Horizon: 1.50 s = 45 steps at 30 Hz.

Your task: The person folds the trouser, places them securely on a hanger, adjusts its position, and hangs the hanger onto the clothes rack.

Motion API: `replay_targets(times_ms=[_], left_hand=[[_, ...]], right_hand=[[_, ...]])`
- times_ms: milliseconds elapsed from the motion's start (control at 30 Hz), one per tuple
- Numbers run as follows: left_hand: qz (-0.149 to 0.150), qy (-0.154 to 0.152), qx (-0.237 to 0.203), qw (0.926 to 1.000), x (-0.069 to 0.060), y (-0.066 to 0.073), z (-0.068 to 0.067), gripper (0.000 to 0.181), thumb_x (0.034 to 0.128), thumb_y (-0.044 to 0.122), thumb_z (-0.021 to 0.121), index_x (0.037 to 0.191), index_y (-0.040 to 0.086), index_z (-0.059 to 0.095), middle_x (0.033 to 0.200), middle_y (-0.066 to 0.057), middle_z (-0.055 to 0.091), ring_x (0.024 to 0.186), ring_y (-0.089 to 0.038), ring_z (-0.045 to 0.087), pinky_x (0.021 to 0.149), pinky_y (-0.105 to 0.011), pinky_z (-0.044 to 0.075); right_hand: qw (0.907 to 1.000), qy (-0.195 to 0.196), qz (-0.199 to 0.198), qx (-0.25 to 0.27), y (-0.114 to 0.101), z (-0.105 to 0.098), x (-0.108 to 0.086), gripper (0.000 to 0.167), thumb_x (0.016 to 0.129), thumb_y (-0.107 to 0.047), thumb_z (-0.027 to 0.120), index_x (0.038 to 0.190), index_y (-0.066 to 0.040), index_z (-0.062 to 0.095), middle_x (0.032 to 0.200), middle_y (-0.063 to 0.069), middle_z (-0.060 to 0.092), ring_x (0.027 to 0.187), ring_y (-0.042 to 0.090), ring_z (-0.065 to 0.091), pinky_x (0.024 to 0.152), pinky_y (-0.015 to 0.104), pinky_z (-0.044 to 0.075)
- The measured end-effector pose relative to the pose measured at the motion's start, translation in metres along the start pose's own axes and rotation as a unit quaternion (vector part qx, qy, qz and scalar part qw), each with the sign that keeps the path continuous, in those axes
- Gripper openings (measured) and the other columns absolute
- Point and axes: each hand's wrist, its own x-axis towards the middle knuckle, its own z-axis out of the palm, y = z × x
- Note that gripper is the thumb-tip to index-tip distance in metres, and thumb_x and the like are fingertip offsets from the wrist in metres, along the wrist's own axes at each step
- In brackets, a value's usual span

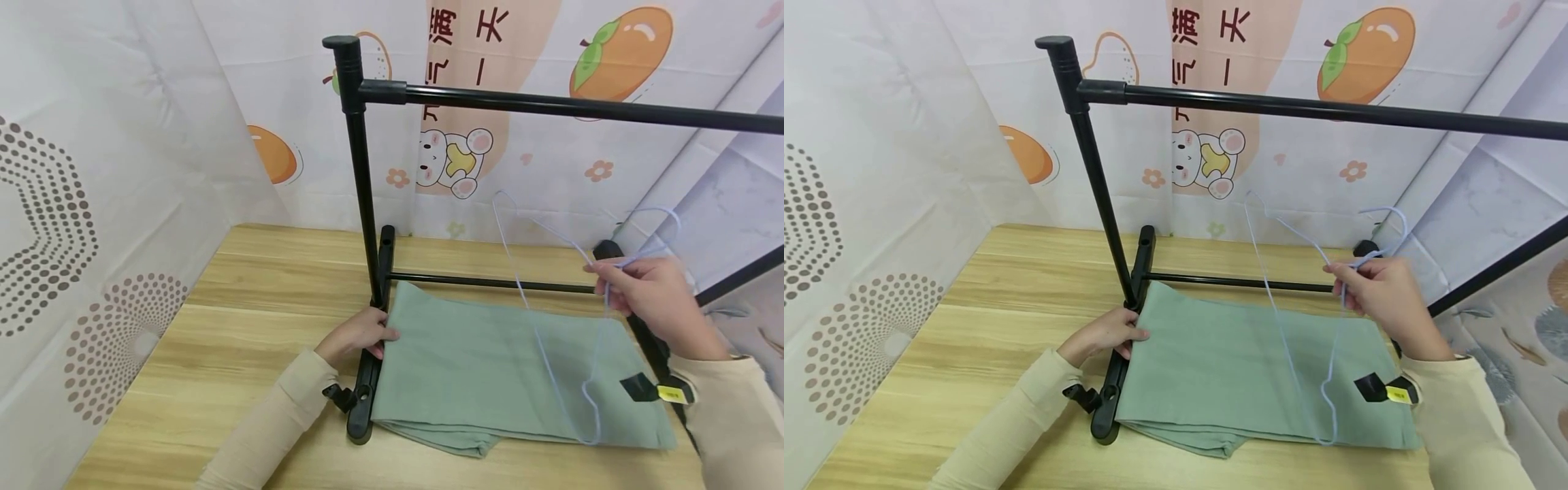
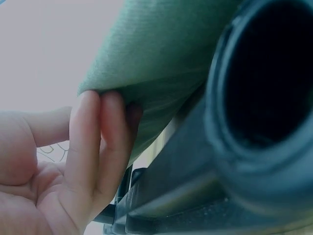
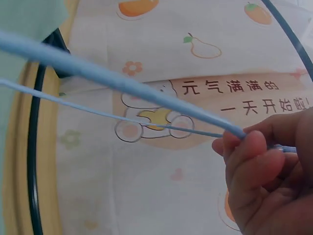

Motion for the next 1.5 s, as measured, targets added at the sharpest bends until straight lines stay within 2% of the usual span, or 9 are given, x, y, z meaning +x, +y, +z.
replay_targets(times_ms=[100, 367, 533, 667, 800, 1133, 1367, 1500], left_hand=[[0.002, 0.001, 0.003, 1.0, 0.0, 0.001, 0.0, 0.012, 0.0944, 0.01, 0.063, 0.095, -0.002, 0.062, 0.074, -0.008, 0.064, 0.049, -0.01, 0.059, 0.051, -0.022, 0.053], [0.001, 0.002, 0.004, 1.0, 0.0, 0.002, 0.001, 0.013, 0.094, 0.011, 0.063, 0.095, -0.002, 0.062, 0.073, -0.007, 0.064, 0.047, -0.009, 0.058, 0.05, -0.021, 0.053], [0.007, -0.001, 0.006, 1.0, 0.001, 0.0, 0.0, 0.013, 0.0938, 0.012, 0.063, 0.091, -0.001, 0.061, 0.069, -0.005, 0.062, 0.047, -0.008, 0.057, 0.049, -0.02, 0.051], [0.013, -0.003, 0.012, 0.9998, 0.001, 0.0, 0.0, 0.014, 0.0937, 0.012, 0.063, 0.086, 0.001, 0.059, 0.068, -0.004, 0.06, 0.047, -0.009, 0.056, 0.049, -0.021, 0.052], [0.015, -0.002, 0.008, 0.9998, 0.001, 0.0, 0.0, 0.014, 0.0939, 0.012, 0.063, 0.086, 0.001, 0.059, 0.07, -0.005, 0.061, 0.048, -0.009, 0.057, 0.051, -0.021, 0.052], [0.015, -0.005, -0.005, 0.9999, 0.002, 0.0, 0.001, 0.013, 0.094, 0.01, 0.063, 0.094, -0.003, 0.062, 0.075, -0.008, 0.064, 0.052, -0.01, 0.06, 0.054, -0.023, 0.055], [0.012, -0.007, -0.004, 0.9999, 0.003, -0.001, 0.001, 0.013, 0.0942, 0.011, 0.063, 0.095, -0.002, 0.062, 0.076, -0.008, 0.066, 0.052, -0.01, 0.061, 0.054, -0.023, 0.055], [0.016, -0.009, -0.006, 0.9998, 0.003, 0.0, 0.001, 0.014, 0.0943, 0.011, 0.063, 0.097, -0.003, 0.063, 0.077, -0.009, 0.066, 0.054, -0.01, 0.061, 0.055, -0.023, 0.055]], right_hand=[[0.9996, -0.017, -0.003, 0.022, 0.004, 0.011, 0.0, 0.029, 0.098, -0.012, 0.057, 0.082, -0.03, 0.073, 0.06, -0.009, 0.064, 0.044, 0.006, 0.052, 0.04, 0.024, 0.041], [0.9976, -0.046, 0.022, 0.047, 0.013, 0.039, -0.001, 0.02, 0.099, -0.017, 0.057, 0.088, -0.024, 0.071, 0.063, -0.006, 0.066, 0.047, 0.009, 0.056, 0.042, 0.026, 0.047], [0.9957, -0.056, 0.039, 0.062, 0.014, 0.055, -0.005, 0.018, 0.1, -0.018, 0.054, 0.097, -0.008, 0.07, 0.064, -0.005, 0.065, 0.047, 0.01, 0.057, 0.043, 0.028, 0.049], [0.9925, -0.073, 0.059, 0.079, 0.013, 0.07, -0.007, 0.03, 0.102, -0.019, 0.052, 0.107, 0.008, 0.065, 0.063, -0.006, 0.065, 0.047, 0.01, 0.056, 0.044, 0.029, 0.05], [0.9895, -0.079, 0.071, 0.098, 0.012, 0.084, -0.009, 0.039, 0.103, -0.02, 0.05, 0.113, 0.016, 0.06, 0.063, -0.006, 0.064, 0.048, 0.009, 0.056, 0.044, 0.028, 0.05], [0.9882, -0.064, 0.069, 0.121, 0.018, 0.109, -0.014, 0.037, 0.102, -0.018, 0.052, 0.109, 0.017, 0.062, 0.062, -0.003, 0.065, 0.046, 0.008, 0.057, 0.044, 0.029, 0.052], [0.9812, -0.071, 0.106, 0.145, 0.021, 0.127, -0.019, 0.036, 0.101, -0.018, 0.052, 0.111, 0.016, 0.061, 0.064, -0.003, 0.065, 0.049, 0.007, 0.057, 0.048, 0.028, 0.053], [0.9776, -0.072, 0.114, 0.161, 0.021, 0.137, -0.02, 0.035, 0.101, -0.018, 0.053, 0.111, 0.015, 0.062, 0.064, -0.002, 0.065, 0.049, 0.007, 0.058, 0.049, 0.028, 0.054]])
